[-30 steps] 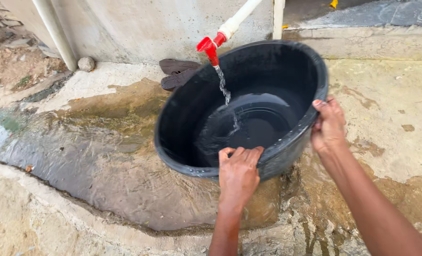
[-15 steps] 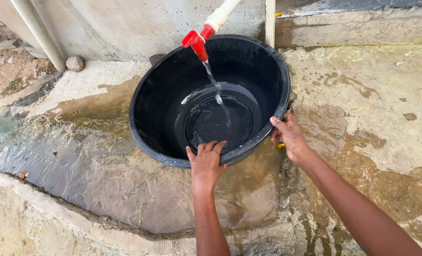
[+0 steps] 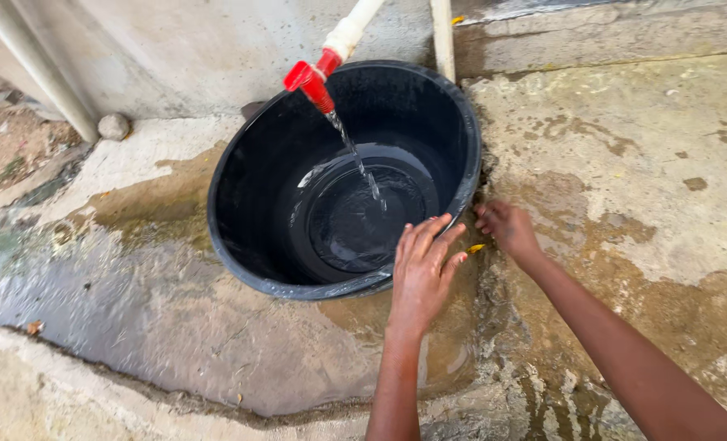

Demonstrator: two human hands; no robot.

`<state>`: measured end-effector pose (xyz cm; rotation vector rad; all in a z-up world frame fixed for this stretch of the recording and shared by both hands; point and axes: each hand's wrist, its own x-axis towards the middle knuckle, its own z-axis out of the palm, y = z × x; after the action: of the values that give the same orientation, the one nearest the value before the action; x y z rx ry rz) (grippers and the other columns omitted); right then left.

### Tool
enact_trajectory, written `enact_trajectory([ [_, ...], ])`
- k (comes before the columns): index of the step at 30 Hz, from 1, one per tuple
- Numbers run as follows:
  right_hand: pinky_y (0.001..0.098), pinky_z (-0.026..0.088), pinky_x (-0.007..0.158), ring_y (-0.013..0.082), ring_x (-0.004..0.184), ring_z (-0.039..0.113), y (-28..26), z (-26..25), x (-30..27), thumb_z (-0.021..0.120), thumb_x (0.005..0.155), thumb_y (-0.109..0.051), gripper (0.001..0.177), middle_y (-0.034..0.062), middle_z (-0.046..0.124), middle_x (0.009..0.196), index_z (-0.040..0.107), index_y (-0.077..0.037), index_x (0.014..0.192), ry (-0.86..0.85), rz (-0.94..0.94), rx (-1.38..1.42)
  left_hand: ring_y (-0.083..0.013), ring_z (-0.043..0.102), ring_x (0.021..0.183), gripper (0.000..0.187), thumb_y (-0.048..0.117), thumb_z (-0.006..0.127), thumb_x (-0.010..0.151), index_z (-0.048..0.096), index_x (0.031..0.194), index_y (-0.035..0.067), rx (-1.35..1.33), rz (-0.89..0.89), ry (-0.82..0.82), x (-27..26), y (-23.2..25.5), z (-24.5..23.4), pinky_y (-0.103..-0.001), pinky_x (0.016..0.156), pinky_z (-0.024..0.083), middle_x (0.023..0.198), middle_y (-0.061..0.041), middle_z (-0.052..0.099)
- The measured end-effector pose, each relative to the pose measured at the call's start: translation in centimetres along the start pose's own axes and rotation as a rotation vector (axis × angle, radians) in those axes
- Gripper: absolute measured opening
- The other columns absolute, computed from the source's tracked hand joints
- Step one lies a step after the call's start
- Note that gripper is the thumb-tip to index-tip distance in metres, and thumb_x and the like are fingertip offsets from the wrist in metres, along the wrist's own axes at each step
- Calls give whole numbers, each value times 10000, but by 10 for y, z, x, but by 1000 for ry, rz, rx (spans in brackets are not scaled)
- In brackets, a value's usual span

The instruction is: The person picks up a bucket of laundry, carries it outside to a water tap, and rinses individual pieces of clothing one at a time under the running water.

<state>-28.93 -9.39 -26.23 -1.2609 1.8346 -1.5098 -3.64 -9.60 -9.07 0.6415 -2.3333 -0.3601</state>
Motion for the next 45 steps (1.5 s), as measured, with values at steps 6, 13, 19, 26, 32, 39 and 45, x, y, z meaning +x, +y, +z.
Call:
enact_trajectory([
  [6, 663, 125, 1226, 339, 1484, 266, -11, 16, -30, 737, 895, -356, 508, 83, 407, 1594, 593, -337, 1381, -653, -11, -1240, -200, 575, 1352, 354, 309, 661, 1013, 672, 1348, 196, -213, 31, -248, -17, 12, 59, -431, 1175, 427, 1412, 22, 647],
  [13, 723, -58, 1224, 287, 1566, 141, 4, 24, -41, 713, 917, -337, 631, 67, 320, 1645, 489, -220, 1495, -719, 84, -1318, -274, 463, 1388, 509, 292, 635, 969, 529, 1455, 187, -49, -240, -527, -12, -2, 101, -484, 1138, 341, 1499, -40, 527],
  [19, 657, -15, 1214, 339, 1543, 140, 58, 13, -22, 673, 900, -374, 635, 95, 318, 1610, 467, -229, 1483, -491, 30, -1099, -306, 515, 1354, 485, 162, 595, 1004, 500, 1478, 138, -146, -172, -308, 47, 21, 134, -501, 1132, 363, 1455, -149, 567],
  [26, 591, 235, 1165, 319, 1409, 392, 107, -16, -10, 769, 786, -280, 660, 119, 508, 1467, 561, -132, 1395, -67, 78, -880, -407, 580, 1247, 444, 66, 599, 937, 595, 1380, 95, -358, -277, -355, 76, -21, 235, -462, 1036, 472, 1340, -224, 635],
  [32, 538, 377, 1088, 299, 1323, 505, 84, -56, -20, 731, 805, -171, 374, 107, 612, 1344, 720, -146, 1178, 73, 114, -805, -434, 565, 1235, 559, 115, 617, 940, 451, 1471, 62, -188, -304, -497, 12, -99, 291, -508, 997, 467, 1373, -246, 581],
  [39, 549, 313, 1160, 285, 1316, 505, 55, -70, -27, 609, 829, 42, 386, 102, 599, 1354, 742, -134, 1145, 62, 126, -816, -339, 594, 1225, 501, 71, 610, 918, 560, 1400, 194, 95, -375, -520, -40, -95, 275, -465, 986, 492, 1409, -94, 593],
  [45, 493, 372, 1137, 257, 1305, 526, 40, -66, -32, 613, 892, -53, 304, 60, 631, 1318, 734, -148, 1154, -19, 171, -813, -271, 612, 1227, 297, 190, 643, 985, 670, 1280, 207, 83, -543, -565, -41, -96, 263, -419, 988, 521, 1302, -51, 644],
])
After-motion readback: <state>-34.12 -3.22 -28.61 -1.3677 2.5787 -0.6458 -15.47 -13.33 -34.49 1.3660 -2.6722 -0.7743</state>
